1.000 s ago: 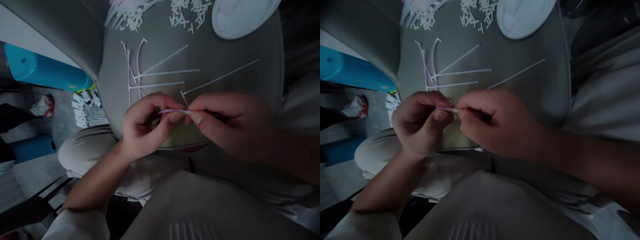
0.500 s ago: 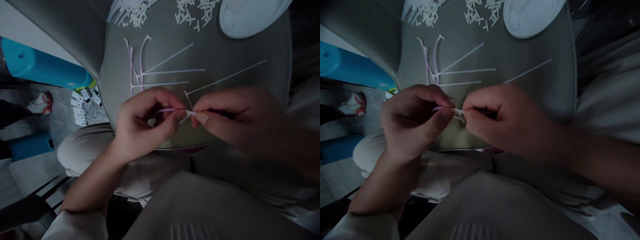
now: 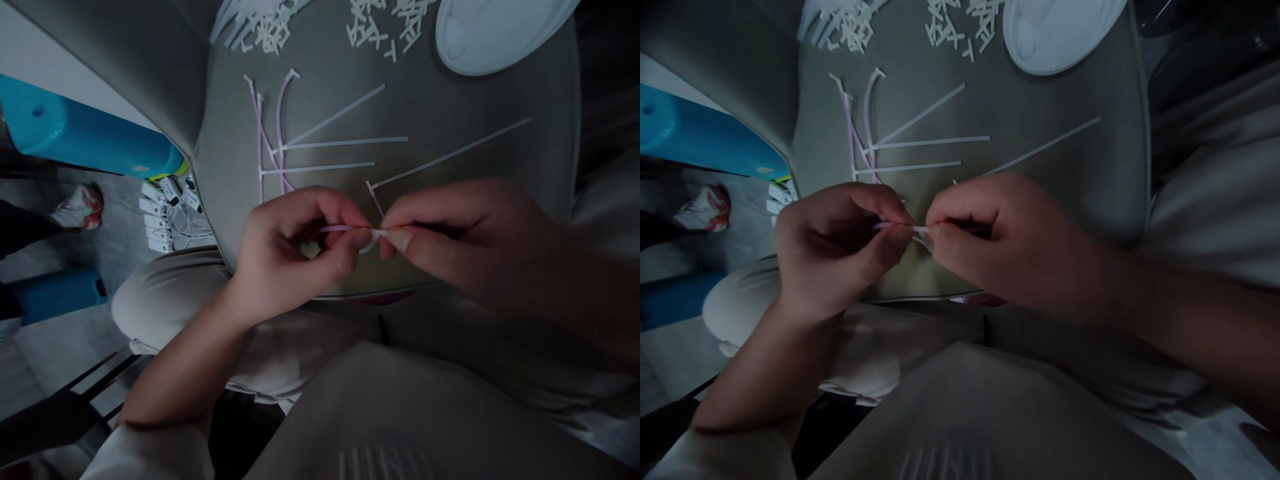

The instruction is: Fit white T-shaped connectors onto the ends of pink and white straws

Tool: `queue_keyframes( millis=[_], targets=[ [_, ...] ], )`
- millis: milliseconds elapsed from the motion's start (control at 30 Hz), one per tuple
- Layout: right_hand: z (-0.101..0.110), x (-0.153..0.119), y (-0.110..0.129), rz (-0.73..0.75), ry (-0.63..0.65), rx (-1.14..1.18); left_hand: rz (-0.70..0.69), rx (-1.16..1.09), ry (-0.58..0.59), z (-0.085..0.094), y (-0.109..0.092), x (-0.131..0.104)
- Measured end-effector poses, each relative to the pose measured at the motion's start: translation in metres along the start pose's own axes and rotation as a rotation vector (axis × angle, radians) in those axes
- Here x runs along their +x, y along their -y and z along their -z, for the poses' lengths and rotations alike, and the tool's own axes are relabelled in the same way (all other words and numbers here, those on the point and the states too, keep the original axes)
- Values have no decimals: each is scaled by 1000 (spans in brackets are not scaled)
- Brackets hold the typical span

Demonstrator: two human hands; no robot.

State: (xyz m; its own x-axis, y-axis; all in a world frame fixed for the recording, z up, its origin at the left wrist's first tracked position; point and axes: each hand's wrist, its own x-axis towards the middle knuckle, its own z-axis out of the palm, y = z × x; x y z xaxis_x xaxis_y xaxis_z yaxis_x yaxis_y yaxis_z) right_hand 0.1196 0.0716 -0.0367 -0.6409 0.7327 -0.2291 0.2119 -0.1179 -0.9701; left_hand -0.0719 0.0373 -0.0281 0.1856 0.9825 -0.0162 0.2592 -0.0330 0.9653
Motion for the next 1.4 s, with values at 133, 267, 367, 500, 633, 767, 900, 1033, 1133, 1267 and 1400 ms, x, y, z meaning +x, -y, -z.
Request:
queue_keyframes(
  millis=[133,267,367,500,633,767,900,1033,1133,1267,1400],
  targets=[
    [0,-1,1,-28,6,47,45,-31,-4,-1,0,0],
    [0,-3,1,-40,11,76,75,-31,-4,-2,0,-1],
    [-1,-2,-1,-52,17,83,80,-37,-12,-3,1,-2],
    [0,0,1,-73,62,113,76,-40,22,-1,3,-1],
    [2,1,4,17,-22,-19,-14,-30,60,7,5,3],
    [7,1,1,154,-162,-260,-38,-63,10,14,12,9],
    [10,3,-3,134,-220,-259,12,-209,-32,21,27,17],
    [14,4,-2,38,-231,-89,26,-415,-65,28,46,25],
    [17,6,-3,2,-243,97,78,-410,-63,27,51,26],
    [18,10,-6,3,-204,273,139,-346,87,5,45,18],
    [17,12,-11,19,-137,325,116,-265,63,-25,31,2]
  ],
)
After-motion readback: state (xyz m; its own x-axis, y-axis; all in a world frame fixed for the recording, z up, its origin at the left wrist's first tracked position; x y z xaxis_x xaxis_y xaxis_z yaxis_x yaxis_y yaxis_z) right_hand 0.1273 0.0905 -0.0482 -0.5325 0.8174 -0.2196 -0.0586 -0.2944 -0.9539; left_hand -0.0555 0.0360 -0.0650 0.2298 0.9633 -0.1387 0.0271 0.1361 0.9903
